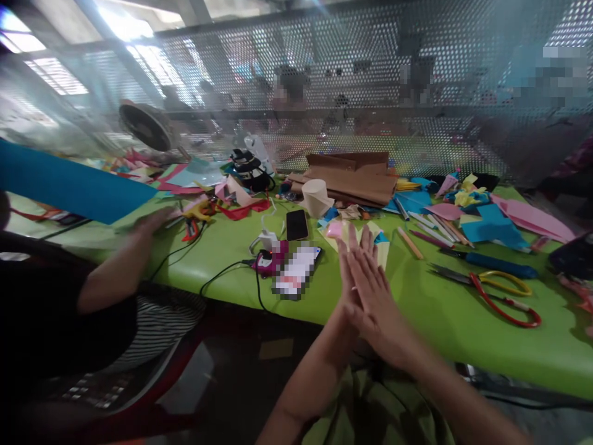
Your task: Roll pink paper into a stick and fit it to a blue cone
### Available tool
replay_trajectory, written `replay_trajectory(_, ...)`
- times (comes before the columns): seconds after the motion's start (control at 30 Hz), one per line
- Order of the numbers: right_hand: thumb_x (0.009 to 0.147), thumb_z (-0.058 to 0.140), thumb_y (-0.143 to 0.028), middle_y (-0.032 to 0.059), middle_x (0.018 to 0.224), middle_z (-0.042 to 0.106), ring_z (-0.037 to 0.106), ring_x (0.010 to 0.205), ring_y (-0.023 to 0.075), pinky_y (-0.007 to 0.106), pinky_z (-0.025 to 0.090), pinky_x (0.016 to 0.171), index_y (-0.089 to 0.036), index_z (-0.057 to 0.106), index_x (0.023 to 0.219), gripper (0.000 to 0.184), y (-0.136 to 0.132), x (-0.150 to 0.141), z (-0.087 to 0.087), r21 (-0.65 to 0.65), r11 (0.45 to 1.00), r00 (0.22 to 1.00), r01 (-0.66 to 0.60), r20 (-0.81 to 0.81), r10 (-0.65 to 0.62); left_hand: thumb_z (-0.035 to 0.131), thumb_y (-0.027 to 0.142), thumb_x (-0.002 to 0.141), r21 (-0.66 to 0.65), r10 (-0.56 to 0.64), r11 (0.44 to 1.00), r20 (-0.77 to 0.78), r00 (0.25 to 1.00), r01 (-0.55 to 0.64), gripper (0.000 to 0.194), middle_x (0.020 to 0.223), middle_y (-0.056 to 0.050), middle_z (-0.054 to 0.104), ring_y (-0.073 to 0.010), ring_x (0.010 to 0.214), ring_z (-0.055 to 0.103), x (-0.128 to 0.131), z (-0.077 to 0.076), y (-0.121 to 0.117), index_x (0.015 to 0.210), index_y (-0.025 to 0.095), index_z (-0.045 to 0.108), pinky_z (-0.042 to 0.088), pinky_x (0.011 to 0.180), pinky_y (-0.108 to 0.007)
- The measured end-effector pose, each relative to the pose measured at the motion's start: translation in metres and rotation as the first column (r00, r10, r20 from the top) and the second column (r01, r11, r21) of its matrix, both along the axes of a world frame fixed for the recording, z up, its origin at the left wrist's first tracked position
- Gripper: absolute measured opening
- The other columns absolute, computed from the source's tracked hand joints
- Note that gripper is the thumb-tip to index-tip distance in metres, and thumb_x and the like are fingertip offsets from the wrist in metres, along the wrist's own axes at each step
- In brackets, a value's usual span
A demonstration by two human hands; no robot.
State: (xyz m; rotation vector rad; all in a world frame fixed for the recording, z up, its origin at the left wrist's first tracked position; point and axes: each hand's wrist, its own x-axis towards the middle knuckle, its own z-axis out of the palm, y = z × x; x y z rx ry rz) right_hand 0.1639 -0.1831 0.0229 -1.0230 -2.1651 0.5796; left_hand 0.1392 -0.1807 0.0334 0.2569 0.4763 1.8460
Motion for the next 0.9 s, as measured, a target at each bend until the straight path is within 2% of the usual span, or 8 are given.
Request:
replay_trajectory(0.07, 0.104, 0.029, -0.065, -0.0075, 0.177, 0.007, 0.003, 0.163, 0.0307, 0.065, 0.008, 0.130, -0.045, 0.002, 0.167, 0.072, 0.019, 0.003, 0.006, 0.031, 0.988, 0.988, 0.154, -0.001, -0.154, 0.011, 0.056, 0.102, 0.050, -0.072, 0.996, -0.024, 0.997, 0.073, 0.070, 0.174, 0.006, 0.023, -0.0177, 0.162, 0.015, -0.001, 0.000, 0.007, 0.164, 0.031, 0.030, 0.022, 0.130, -0.036)
replay_trajectory(0.1, 0.103, 0.031, -0.066, -0.0083, 0.177, 0.007, 0.002, 0.163, 0.0306, 0.066, 0.005, 0.130, -0.045, 0.005, 0.167, 0.072, 0.030, 0.005, 0.011, 0.038, 0.974, 0.975, 0.224, -0.029, -0.223, 0.016, 0.054, 0.103, 0.079, -0.309, 0.947, -0.041, 0.950, 0.311, 0.066, 0.173, 0.004, 0.027, -0.0189, 0.161, 0.020, -0.004, 0.000, 0.012, 0.161, 0.031, 0.037, 0.025, 0.129, -0.037)
replay_trajectory(0.17, 0.102, 0.033, -0.067, -0.0115, 0.176, 0.009, -0.001, 0.163, 0.0296, 0.065, 0.001, 0.130, -0.046, 0.010, 0.167, 0.071, 0.048, 0.010, 0.022, -0.041, 0.973, 0.962, 0.228, -0.146, -0.232, 0.016, 0.062, 0.103, 0.127, -0.523, 0.848, 0.040, 0.851, 0.515, 0.071, 0.168, -0.003, 0.038, -0.0238, 0.159, 0.029, -0.015, 0.001, 0.022, 0.155, 0.026, 0.048, 0.027, 0.129, -0.042)
replay_trajectory(0.23, 0.104, 0.025, -0.065, -0.0120, 0.175, 0.015, 0.005, 0.162, 0.0267, 0.061, 0.010, 0.131, -0.047, 0.013, 0.166, 0.065, 0.056, 0.016, 0.033, -0.131, 0.979, 0.946, 0.153, -0.269, -0.184, 0.018, 0.065, 0.102, 0.140, -0.572, 0.818, 0.105, 0.813, 0.558, 0.073, 0.163, -0.007, 0.047, -0.0266, 0.156, 0.035, -0.028, 0.000, 0.030, 0.151, 0.024, 0.053, 0.028, 0.128, -0.047)
replay_trajectory(0.4, 0.107, 0.015, -0.061, -0.0113, 0.175, 0.014, 0.015, 0.161, 0.0228, 0.054, 0.020, 0.131, -0.045, 0.014, 0.166, 0.062, 0.063, 0.028, 0.050, -0.258, 0.965, 0.919, 0.040, -0.370, -0.137, 0.020, 0.067, 0.103, 0.115, -0.559, 0.829, 0.135, 0.818, 0.548, 0.072, 0.158, -0.007, 0.054, -0.0244, 0.154, 0.040, -0.042, 0.000, 0.033, 0.149, 0.026, 0.056, 0.028, 0.128, -0.044)
replay_trajectory(0.57, 0.102, 0.032, -0.068, -0.0140, 0.175, 0.006, 0.003, 0.163, 0.0294, 0.060, 0.008, 0.132, -0.048, 0.006, 0.167, 0.072, 0.069, 0.014, 0.044, 0.080, 0.962, 0.965, 0.259, -0.052, -0.256, 0.022, 0.054, 0.106, 0.083, -0.579, 0.815, 0.078, 0.811, 0.574, 0.063, 0.159, -0.005, 0.052, -0.0233, 0.156, 0.035, -0.029, 0.009, 0.024, 0.154, 0.024, 0.051, 0.028, 0.128, -0.041)
replay_trajectory(0.77, 0.103, 0.030, -0.067, -0.0107, 0.176, 0.005, 0.007, 0.162, 0.0357, 0.065, 0.013, 0.129, -0.048, -0.002, 0.166, 0.073, 0.028, -0.003, -0.002, 0.086, 0.983, 0.980, 0.160, 0.102, -0.169, 0.003, 0.046, 0.104, 0.112, -0.050, 0.993, 0.139, 0.989, 0.034, 0.067, 0.173, 0.007, 0.023, -0.0132, 0.162, 0.015, 0.003, 0.011, 0.019, 0.167, 0.029, 0.017, 0.018, 0.131, -0.034)
replay_trajectory(0.9, 0.105, 0.027, -0.063, -0.0073, 0.177, 0.005, 0.008, 0.162, 0.0359, 0.066, 0.016, 0.127, -0.045, 0.001, 0.167, 0.070, 0.046, 0.006, -0.001, 0.066, 0.967, 0.966, 0.248, 0.058, -0.252, 0.008, 0.048, 0.105, 0.014, -0.136, 0.991, 0.052, 0.989, 0.135, 0.066, 0.172, 0.005, 0.027, -0.0141, 0.159, 0.025, 0.004, 0.005, 0.021, 0.165, 0.030, 0.027, 0.026, 0.128, -0.031)
